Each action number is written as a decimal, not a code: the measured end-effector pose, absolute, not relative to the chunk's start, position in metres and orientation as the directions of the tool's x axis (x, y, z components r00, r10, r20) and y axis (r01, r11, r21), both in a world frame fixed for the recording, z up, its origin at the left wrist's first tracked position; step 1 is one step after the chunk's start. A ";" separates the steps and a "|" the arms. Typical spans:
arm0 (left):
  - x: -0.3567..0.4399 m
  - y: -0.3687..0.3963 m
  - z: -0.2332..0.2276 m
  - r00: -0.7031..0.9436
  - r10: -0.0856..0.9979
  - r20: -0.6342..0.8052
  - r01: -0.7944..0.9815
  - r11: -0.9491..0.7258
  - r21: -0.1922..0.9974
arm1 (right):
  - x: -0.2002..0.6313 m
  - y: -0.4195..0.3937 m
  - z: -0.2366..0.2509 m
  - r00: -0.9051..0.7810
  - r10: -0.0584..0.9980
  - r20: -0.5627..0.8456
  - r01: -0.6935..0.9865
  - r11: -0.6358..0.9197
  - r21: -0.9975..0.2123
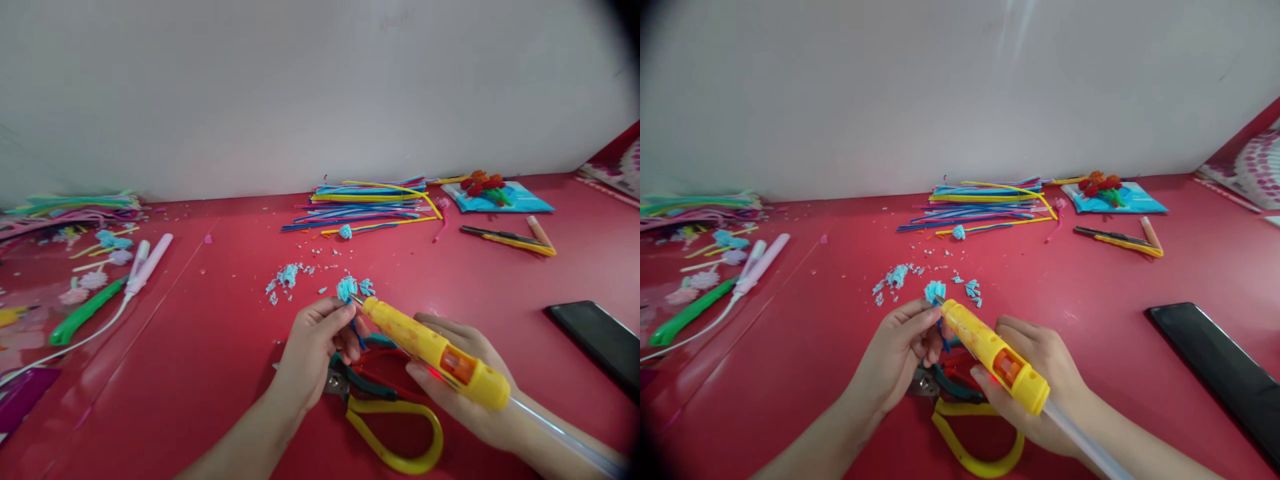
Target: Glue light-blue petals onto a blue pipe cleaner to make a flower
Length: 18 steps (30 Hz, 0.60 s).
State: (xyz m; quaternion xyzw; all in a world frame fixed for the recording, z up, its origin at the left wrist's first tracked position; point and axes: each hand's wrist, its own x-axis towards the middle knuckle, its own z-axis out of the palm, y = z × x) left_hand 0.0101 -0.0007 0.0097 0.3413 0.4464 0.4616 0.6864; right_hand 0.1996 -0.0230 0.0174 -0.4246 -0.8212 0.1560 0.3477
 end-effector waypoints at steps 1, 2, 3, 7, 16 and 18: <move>0.010 -0.001 0.010 0.179 0.938 -0.298 -0.331 0.342 0.879 | 0.200 -0.023 0.017 -0.399 0.808 0.433 0.591 0.588 -0.552; 0.010 -0.001 0.009 0.181 0.937 -0.298 -0.333 0.344 0.878 | 0.199 -0.023 0.016 -0.398 0.811 0.429 0.595 0.584 -0.552; 0.010 -0.001 0.009 0.181 0.937 -0.298 -0.335 0.344 0.877 | 0.199 -0.022 0.015 -0.400 0.816 0.418 0.599 0.578 -0.555; 0.010 -0.001 0.008 0.178 0.938 -0.297 -0.336 0.341 0.878 | 0.199 -0.021 0.011 -0.403 0.831 0.383 0.599 0.556 -0.576; 0.010 0.000 0.008 0.184 0.936 -0.300 -0.330 0.346 0.878 | 0.200 -0.022 0.007 -0.399 0.852 0.340 0.597 0.523 -0.609; 0.010 0.000 0.008 0.181 0.937 -0.300 -0.332 0.345 0.878 | 0.200 -0.021 0.006 -0.396 0.852 0.342 0.599 0.522 -0.607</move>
